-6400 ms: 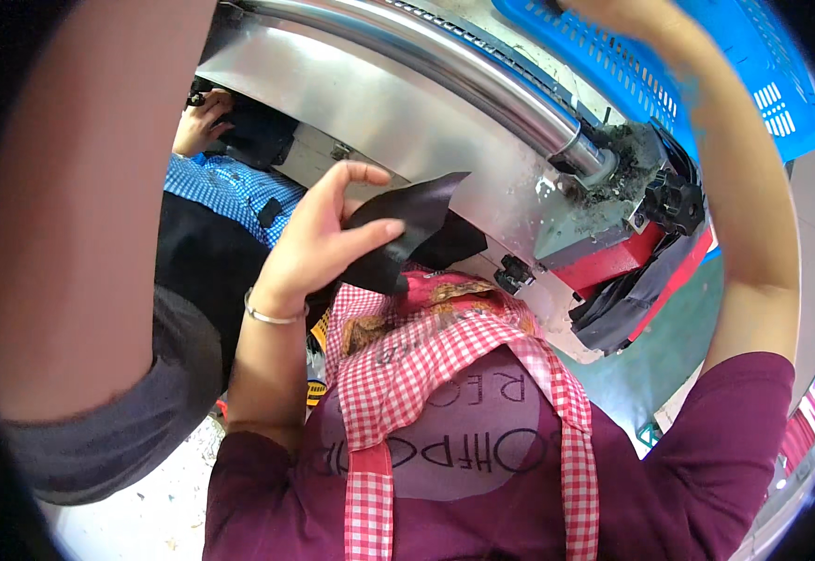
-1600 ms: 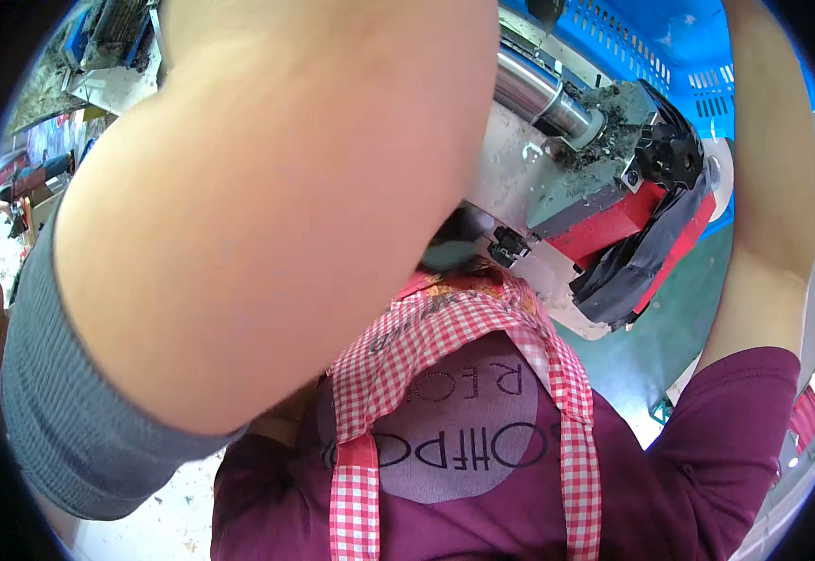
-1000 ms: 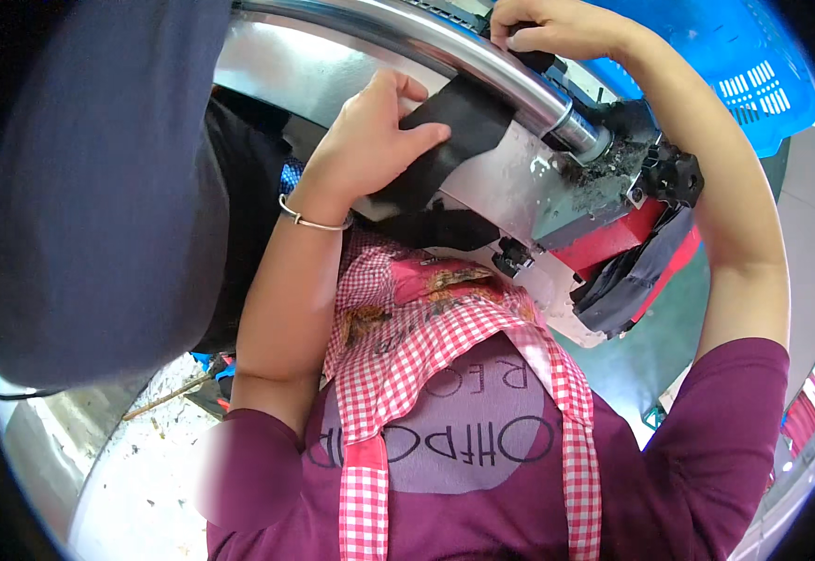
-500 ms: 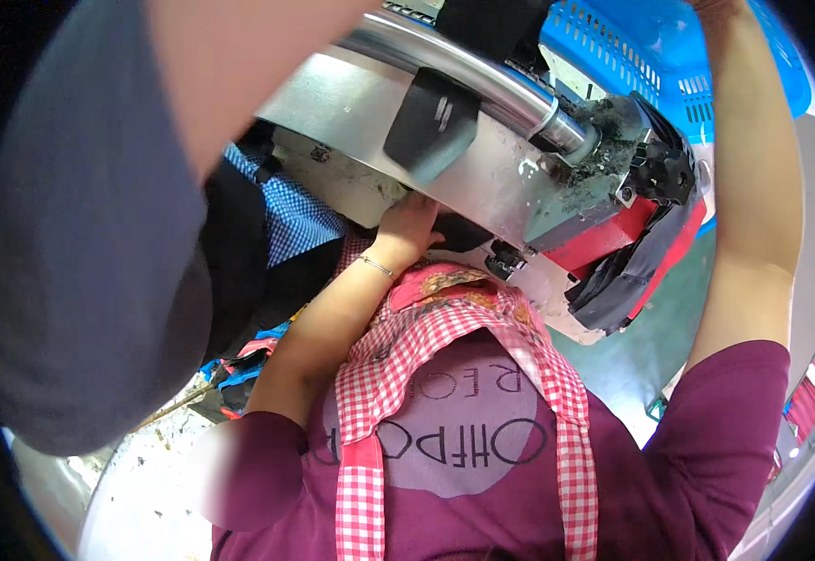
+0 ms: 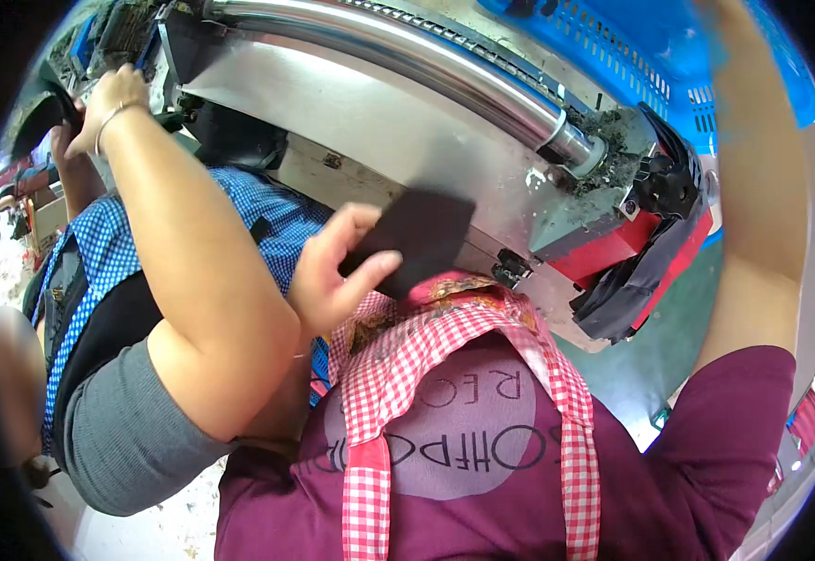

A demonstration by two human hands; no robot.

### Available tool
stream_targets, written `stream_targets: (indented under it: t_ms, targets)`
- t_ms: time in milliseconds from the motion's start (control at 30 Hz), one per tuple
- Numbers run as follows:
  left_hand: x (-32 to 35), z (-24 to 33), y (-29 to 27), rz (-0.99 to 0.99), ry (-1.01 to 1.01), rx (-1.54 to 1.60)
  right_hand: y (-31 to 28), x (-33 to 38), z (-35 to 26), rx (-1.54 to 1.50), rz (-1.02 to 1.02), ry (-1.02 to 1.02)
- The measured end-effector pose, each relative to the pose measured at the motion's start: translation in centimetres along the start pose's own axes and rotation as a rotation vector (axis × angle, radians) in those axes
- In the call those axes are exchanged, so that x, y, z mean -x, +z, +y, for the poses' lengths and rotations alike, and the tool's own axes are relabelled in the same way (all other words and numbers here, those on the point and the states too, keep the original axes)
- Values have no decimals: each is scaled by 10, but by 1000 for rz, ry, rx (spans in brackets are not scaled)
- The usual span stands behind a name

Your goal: The person uses a roller machine to apply glue to several black shoe components. They pick up individual pieces from a blue basket, feed them through the machine rollers, and stack the finished parts.

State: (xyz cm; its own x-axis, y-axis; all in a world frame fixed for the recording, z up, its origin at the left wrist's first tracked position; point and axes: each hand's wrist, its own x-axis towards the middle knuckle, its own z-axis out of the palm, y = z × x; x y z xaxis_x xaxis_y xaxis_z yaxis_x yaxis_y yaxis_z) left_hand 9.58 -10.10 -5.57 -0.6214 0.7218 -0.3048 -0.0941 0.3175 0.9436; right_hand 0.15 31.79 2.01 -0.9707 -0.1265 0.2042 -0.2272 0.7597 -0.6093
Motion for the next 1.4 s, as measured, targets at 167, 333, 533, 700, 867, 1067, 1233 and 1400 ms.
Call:
stream_targets:
  t_ms: [167,333,533,700,867,1067,1233,1400]
  targets:
    - [-62,-12,-5,37,-191,-35,103,15,27,-40,-586,-140]
    - [-116,1,5,127,-97,-307,117,28,37,-137,-742,110]
    - [-72,-21,-17,87,-84,-314,98,42,48,-302,-651,412]
    - [-18,-51,-28,251,-174,-280,22,0,6,-387,-389,250]
    - [-24,-1,8,279,-25,-243,-36,22,-60,-46,-104,-249]
    - [-30,70,71,582,519,-1017,-52,127,-159,152,73,-560]
    - [-45,78,101,610,883,-555,-44,247,-226,353,132,-425]
    - [-27,52,149,183,972,-113,-68,311,-275,84,-21,-366]
